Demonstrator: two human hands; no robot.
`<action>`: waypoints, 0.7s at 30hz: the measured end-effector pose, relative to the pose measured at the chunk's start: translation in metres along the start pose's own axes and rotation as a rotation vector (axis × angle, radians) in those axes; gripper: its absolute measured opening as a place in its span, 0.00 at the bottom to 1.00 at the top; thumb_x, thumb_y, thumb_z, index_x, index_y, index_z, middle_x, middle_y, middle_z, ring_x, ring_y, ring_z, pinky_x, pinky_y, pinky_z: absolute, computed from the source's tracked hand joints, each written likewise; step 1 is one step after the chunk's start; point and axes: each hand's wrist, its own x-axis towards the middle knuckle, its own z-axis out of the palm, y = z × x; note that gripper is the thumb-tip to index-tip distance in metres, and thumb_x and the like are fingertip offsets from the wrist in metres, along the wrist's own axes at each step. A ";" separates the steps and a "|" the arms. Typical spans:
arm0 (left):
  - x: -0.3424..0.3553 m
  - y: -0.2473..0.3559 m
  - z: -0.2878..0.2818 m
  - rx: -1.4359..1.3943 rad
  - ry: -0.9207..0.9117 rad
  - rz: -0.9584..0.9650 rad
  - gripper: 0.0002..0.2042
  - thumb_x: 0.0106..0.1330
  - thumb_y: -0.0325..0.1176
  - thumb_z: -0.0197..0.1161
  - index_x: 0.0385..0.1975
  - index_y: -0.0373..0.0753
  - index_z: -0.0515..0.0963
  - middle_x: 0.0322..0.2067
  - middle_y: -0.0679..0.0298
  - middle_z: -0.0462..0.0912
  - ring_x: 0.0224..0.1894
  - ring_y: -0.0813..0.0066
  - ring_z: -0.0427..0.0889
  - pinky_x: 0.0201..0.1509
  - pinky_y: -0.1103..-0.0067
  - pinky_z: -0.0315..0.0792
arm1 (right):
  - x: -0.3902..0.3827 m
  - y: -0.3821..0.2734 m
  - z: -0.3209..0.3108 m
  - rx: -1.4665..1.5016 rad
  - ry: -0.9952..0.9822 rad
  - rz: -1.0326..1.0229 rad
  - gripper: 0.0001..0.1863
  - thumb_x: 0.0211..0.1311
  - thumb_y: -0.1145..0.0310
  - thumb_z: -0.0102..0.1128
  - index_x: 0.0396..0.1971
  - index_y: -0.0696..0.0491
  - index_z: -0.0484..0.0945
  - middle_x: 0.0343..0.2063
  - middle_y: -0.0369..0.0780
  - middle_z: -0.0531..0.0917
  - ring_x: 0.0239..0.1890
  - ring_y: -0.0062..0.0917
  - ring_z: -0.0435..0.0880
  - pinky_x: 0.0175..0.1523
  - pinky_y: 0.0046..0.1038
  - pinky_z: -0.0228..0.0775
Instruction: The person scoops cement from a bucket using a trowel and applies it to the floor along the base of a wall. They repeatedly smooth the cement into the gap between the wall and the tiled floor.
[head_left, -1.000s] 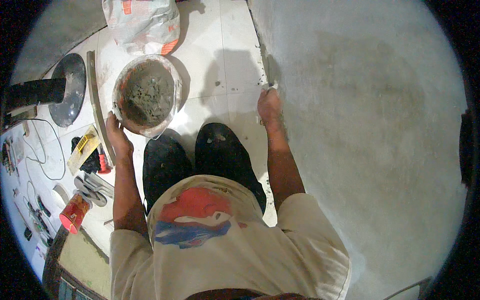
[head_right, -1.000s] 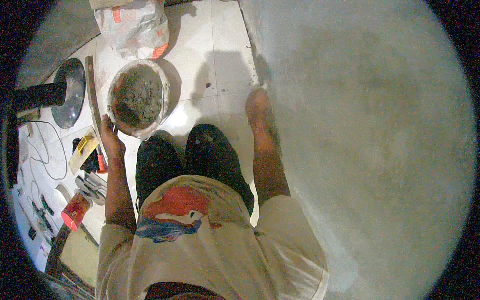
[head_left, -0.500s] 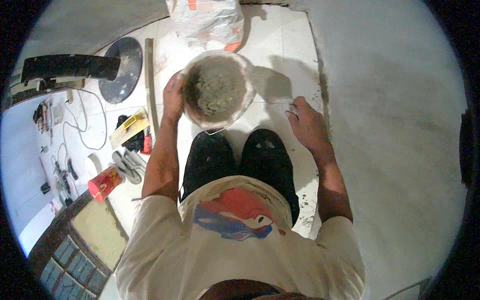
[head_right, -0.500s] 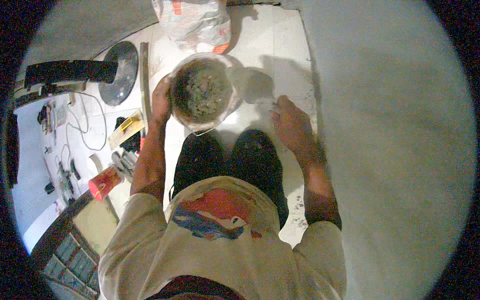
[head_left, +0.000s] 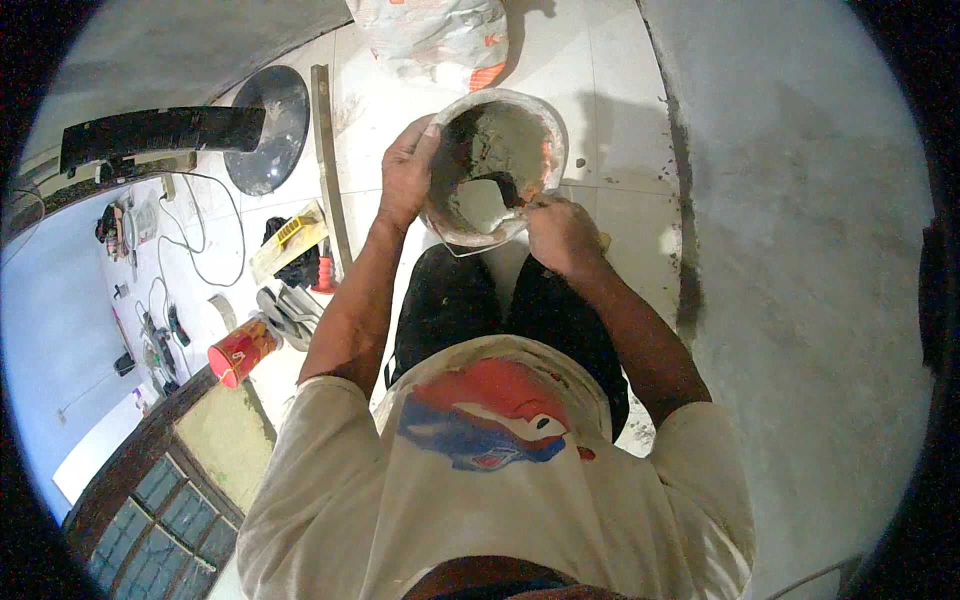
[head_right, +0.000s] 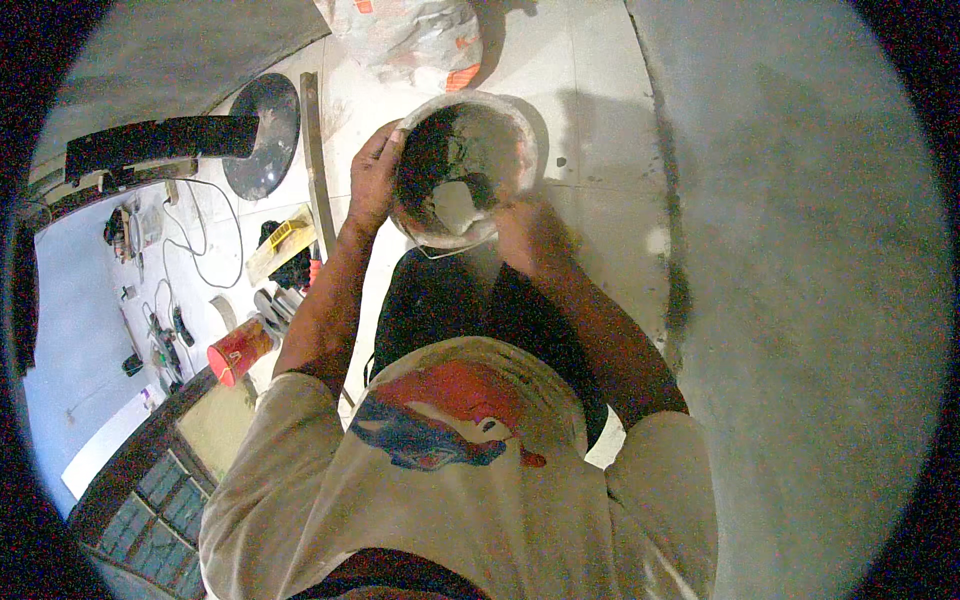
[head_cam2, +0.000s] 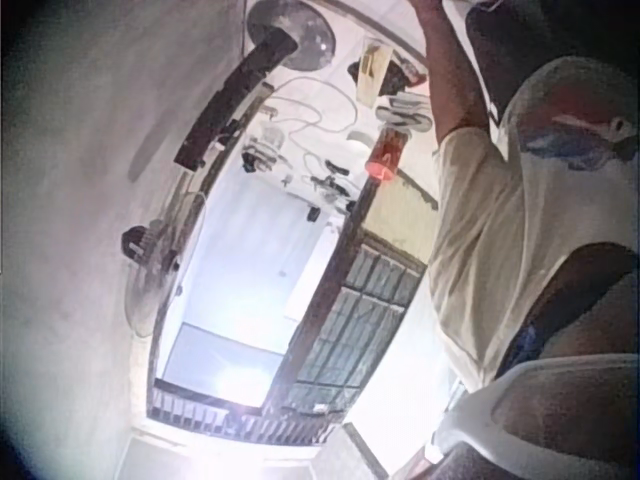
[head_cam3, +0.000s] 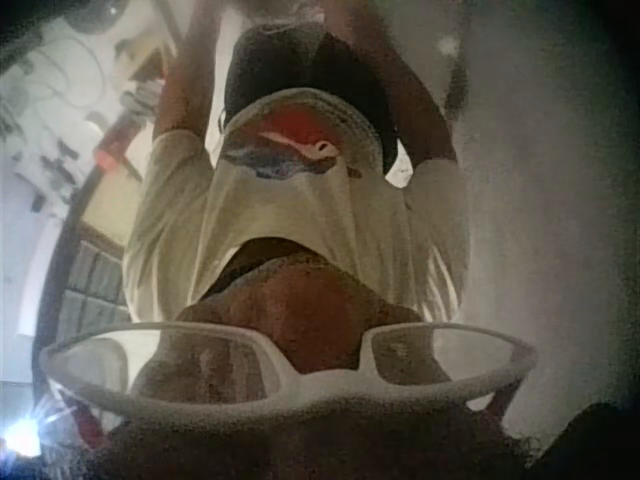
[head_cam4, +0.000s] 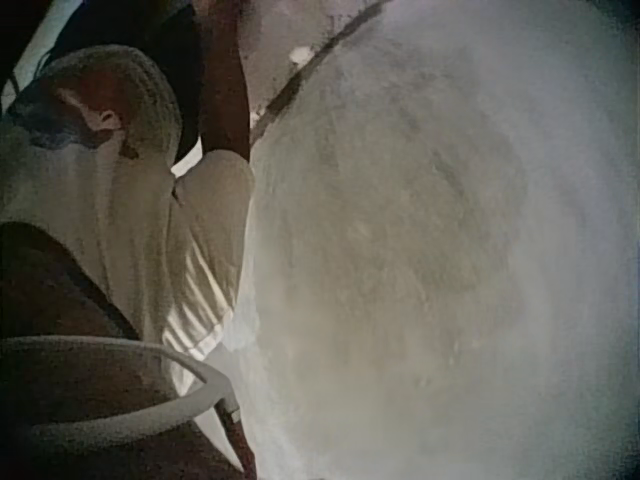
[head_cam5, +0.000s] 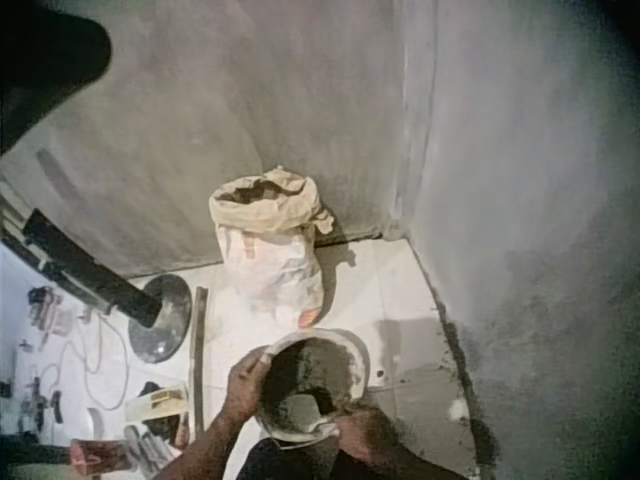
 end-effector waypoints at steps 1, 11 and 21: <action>-0.001 -0.001 0.002 -0.024 -0.007 0.009 0.17 0.78 0.37 0.58 0.57 0.31 0.81 0.47 0.62 0.86 0.51 0.75 0.80 0.59 0.77 0.73 | -0.004 0.007 0.008 0.071 0.003 -0.011 0.17 0.58 0.68 0.61 0.46 0.57 0.84 0.40 0.49 0.87 0.44 0.46 0.86 0.52 0.45 0.79; 0.013 -0.016 -0.016 -0.098 0.015 -0.001 0.17 0.78 0.38 0.57 0.56 0.31 0.81 0.49 0.61 0.85 0.51 0.73 0.80 0.60 0.75 0.73 | -0.031 -0.007 0.006 0.632 0.345 -0.049 0.17 0.60 0.67 0.67 0.47 0.58 0.82 0.37 0.51 0.85 0.39 0.51 0.84 0.45 0.45 0.77; 0.042 -0.071 -0.090 -0.499 0.039 -0.281 0.30 0.80 0.53 0.48 0.66 0.30 0.72 0.63 0.54 0.78 0.64 0.62 0.75 0.71 0.69 0.65 | -0.036 0.124 0.031 0.394 0.581 0.532 0.17 0.58 0.68 0.68 0.44 0.60 0.80 0.37 0.50 0.85 0.36 0.42 0.85 0.47 0.37 0.78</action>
